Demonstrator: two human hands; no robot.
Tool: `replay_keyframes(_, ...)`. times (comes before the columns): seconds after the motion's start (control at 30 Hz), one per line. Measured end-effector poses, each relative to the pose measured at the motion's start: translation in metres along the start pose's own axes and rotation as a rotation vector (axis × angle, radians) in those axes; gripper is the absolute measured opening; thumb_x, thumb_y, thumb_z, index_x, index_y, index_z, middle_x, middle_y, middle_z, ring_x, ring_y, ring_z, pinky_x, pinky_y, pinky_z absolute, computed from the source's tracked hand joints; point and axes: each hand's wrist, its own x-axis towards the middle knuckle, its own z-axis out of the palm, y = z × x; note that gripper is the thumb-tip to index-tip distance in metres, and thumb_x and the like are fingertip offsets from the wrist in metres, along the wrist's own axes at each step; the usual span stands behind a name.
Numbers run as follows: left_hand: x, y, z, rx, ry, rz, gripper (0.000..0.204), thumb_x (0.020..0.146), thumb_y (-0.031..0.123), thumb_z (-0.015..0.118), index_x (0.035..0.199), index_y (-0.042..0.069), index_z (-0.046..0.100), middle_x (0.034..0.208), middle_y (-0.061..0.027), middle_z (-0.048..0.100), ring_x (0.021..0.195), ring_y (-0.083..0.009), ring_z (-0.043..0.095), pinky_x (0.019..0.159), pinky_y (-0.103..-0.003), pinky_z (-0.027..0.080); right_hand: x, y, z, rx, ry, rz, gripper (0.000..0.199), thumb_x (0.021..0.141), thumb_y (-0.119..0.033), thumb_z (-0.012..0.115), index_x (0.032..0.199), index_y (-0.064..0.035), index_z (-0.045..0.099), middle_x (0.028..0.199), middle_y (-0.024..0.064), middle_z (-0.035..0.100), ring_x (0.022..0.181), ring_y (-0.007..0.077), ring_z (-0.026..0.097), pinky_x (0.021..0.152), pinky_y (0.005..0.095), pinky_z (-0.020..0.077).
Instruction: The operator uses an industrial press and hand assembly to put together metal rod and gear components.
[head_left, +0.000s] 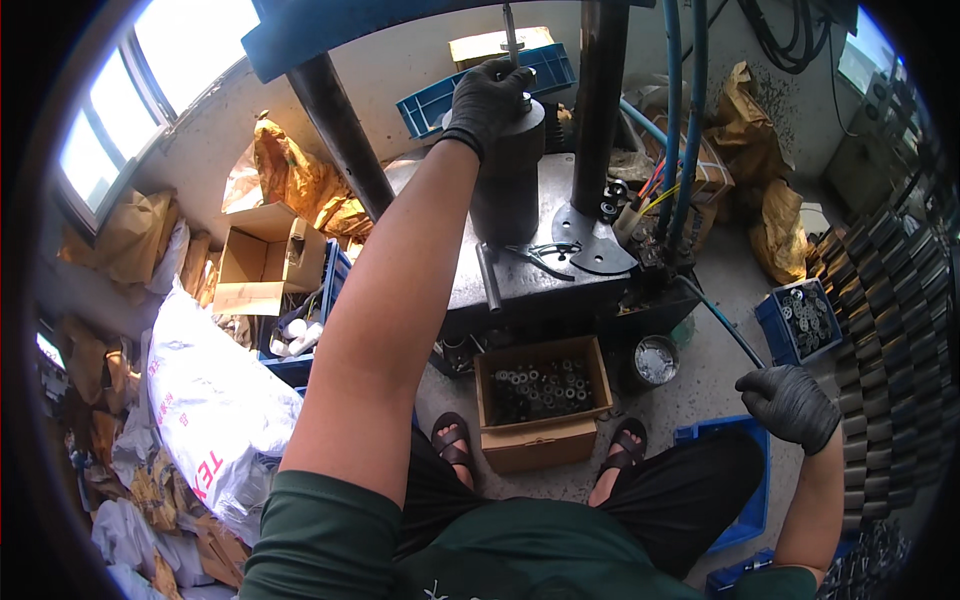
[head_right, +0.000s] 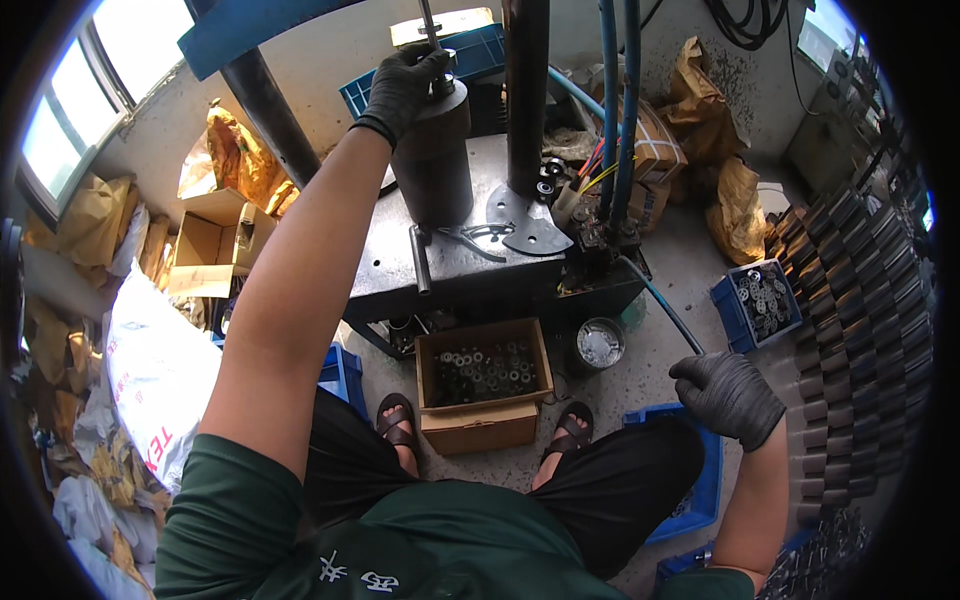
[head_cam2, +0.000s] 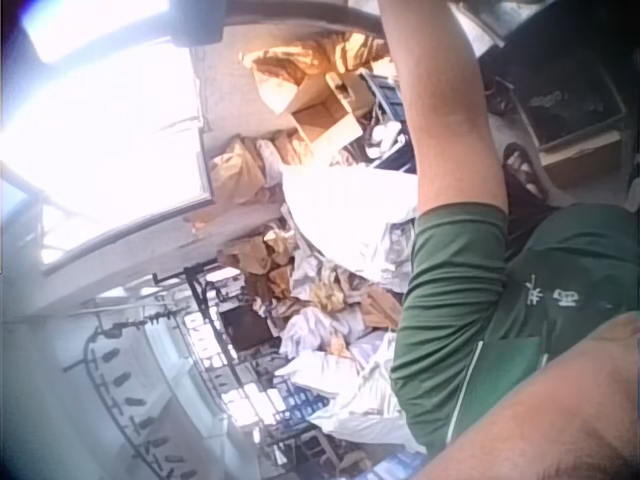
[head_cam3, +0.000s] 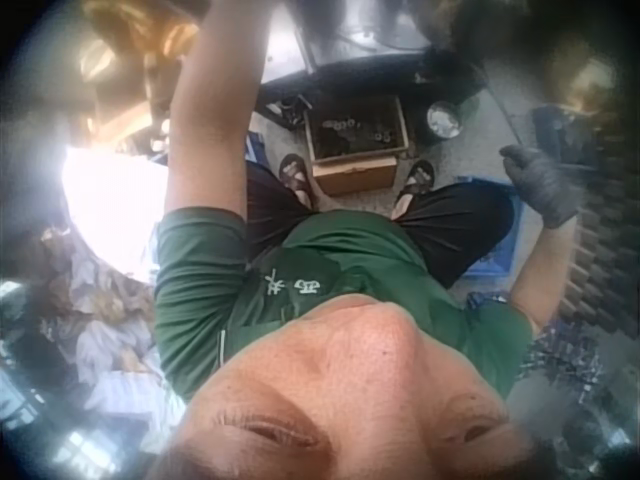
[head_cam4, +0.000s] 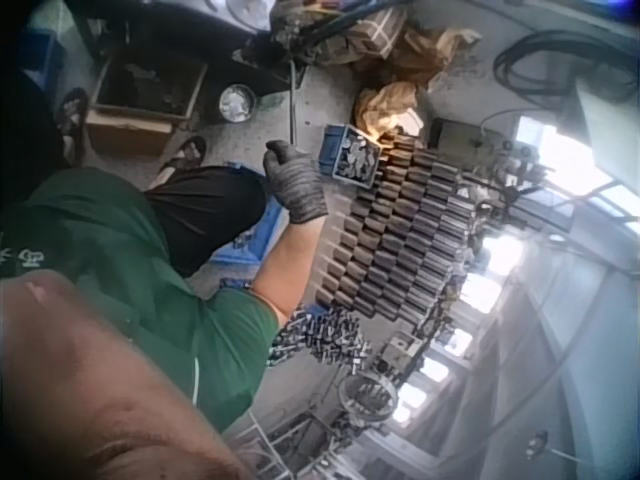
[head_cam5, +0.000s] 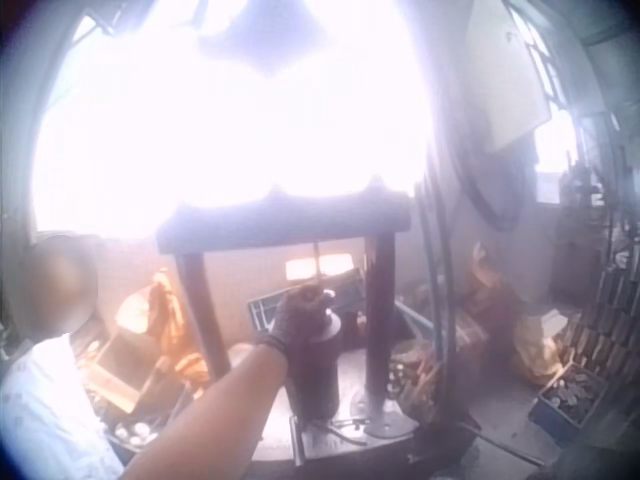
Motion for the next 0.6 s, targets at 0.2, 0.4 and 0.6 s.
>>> replay_keyframes(0.2, -0.003, 0.005, -0.002, -0.106, -0.006, -0.047, 0.029, 0.099, 0.020, 0.073, 0.122, 0.002, 0.071, 0.101, -0.0058, 0.074, 0.090, -0.0113, 0.067, 0.074, -0.027, 0.060, -0.002, 0.000, 0.002, 0.125, 0.133, 0.018, 0.025, 0.090, -0.013, 0.066, 0.108, 0.0018, 0.074, 0.093, 0.0214, 0.075, 0.089, 0.0344, 0.075, 0.083, 0.0409, 0.0590)
replay_keyframes(0.4, -0.003, 0.005, -0.001, -0.142, -0.027, -0.093, 0.029, 0.098, 0.019, 0.074, 0.120, 0.001, 0.071, 0.101, -0.0065, 0.072, 0.087, -0.0123, 0.067, 0.071, -0.028, 0.062, -0.001, 0.001, 0.003, 0.198, 0.214, 0.006, 0.025, 0.090, -0.013, 0.066, 0.109, 0.0026, 0.074, 0.094, 0.0217, 0.075, 0.089, 0.0341, 0.075, 0.082, 0.0410, 0.0590)
replay_keyframes(0.6, -0.002, 0.000, -0.005, -0.060, -0.014, -0.082, 0.028, 0.097, 0.019, 0.075, 0.119, 0.004, 0.071, 0.098, -0.0056, 0.070, 0.084, -0.0122, 0.066, 0.070, -0.029, 0.063, 0.004, -0.003, -0.003, 0.092, 0.035, 0.032, 0.025, 0.092, -0.011, 0.065, 0.112, 0.0027, 0.073, 0.100, 0.0214, 0.075, 0.092, 0.0344, 0.075, 0.085, 0.0415, 0.0584)
